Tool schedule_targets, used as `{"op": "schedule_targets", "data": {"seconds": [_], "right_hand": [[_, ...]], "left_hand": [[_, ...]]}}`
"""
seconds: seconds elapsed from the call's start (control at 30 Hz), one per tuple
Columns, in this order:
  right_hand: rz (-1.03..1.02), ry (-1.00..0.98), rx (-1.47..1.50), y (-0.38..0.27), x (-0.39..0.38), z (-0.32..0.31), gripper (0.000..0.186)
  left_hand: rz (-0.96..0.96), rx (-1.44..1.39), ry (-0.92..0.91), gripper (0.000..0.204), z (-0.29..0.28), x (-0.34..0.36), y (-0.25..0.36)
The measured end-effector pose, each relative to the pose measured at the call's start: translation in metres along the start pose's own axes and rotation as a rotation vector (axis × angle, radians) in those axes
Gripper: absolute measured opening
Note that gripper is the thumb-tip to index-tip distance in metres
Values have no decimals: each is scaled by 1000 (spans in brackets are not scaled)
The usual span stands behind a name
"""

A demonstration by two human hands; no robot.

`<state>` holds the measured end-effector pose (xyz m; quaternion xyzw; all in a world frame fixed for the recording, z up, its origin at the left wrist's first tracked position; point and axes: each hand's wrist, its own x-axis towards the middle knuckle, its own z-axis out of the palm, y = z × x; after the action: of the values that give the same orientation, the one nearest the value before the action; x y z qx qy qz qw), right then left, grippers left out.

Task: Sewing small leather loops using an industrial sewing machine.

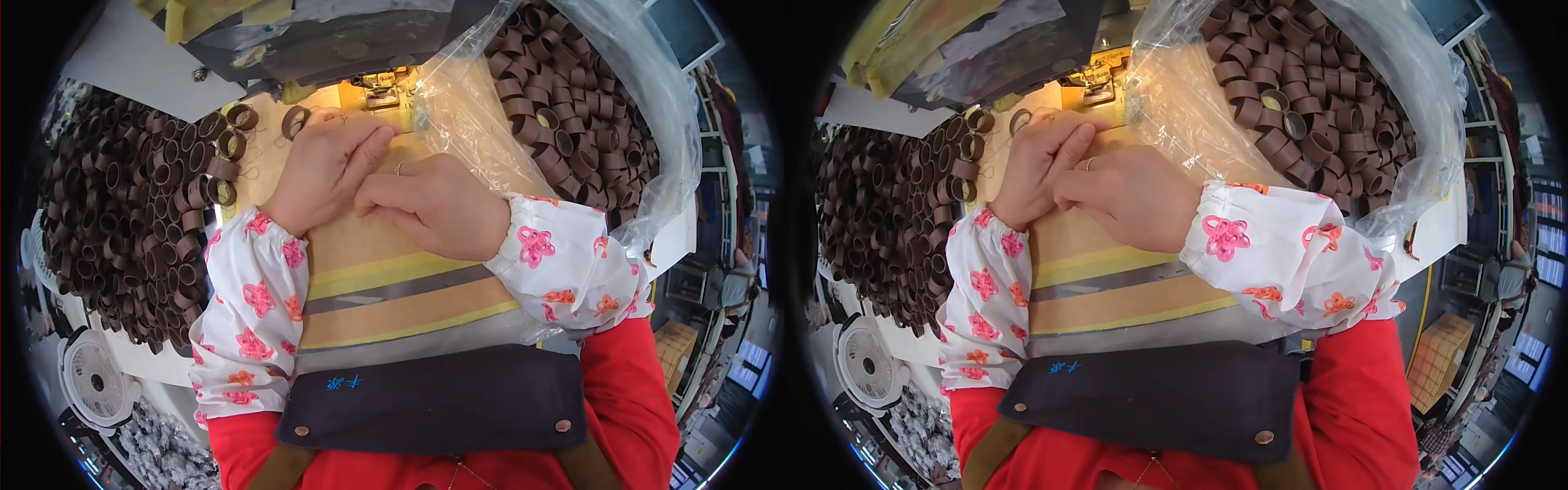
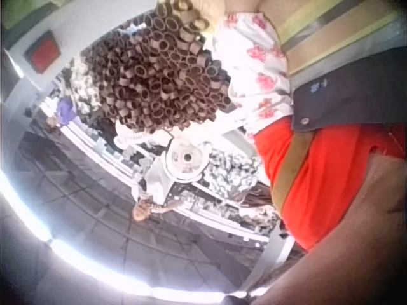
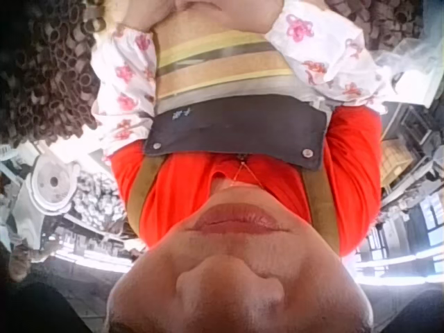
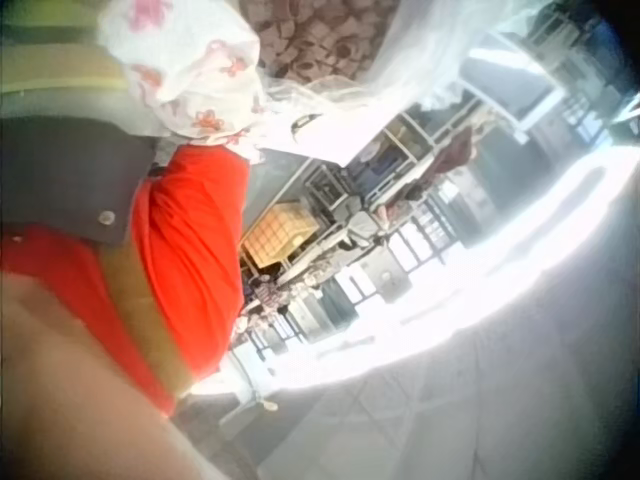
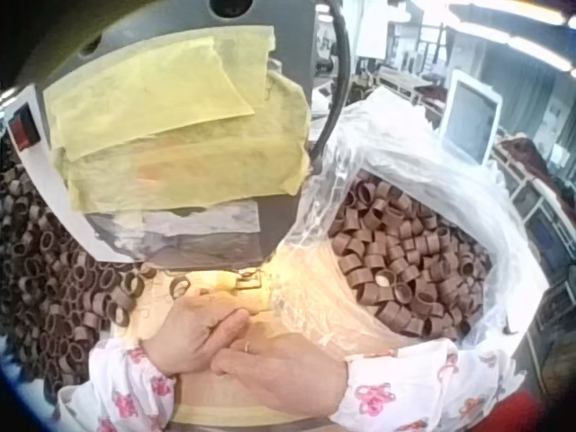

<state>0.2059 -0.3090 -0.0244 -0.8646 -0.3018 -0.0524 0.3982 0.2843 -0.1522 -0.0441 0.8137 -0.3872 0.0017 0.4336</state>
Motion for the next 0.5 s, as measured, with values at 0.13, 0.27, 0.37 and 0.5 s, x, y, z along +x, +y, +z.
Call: {"op": "schedule_targets", "data": {"seconds": [0.13, 0.27, 0.37, 0.5], "right_hand": [[86, 119, 14, 32, 13, -9, 12], [238, 92, 90, 47, 18, -20, 18], [192, 220, 79, 59, 16, -14, 17], [144, 330, 56, 63, 18, -12, 15]], "left_hand": [[44, 455, 61, 13, -10, 1, -2], [-151, 222, 23, 14, -13, 0, 0], [-323, 117, -16, 17, -13, 5, 6], [-247, 215, 112, 19, -2, 5, -1]]}}
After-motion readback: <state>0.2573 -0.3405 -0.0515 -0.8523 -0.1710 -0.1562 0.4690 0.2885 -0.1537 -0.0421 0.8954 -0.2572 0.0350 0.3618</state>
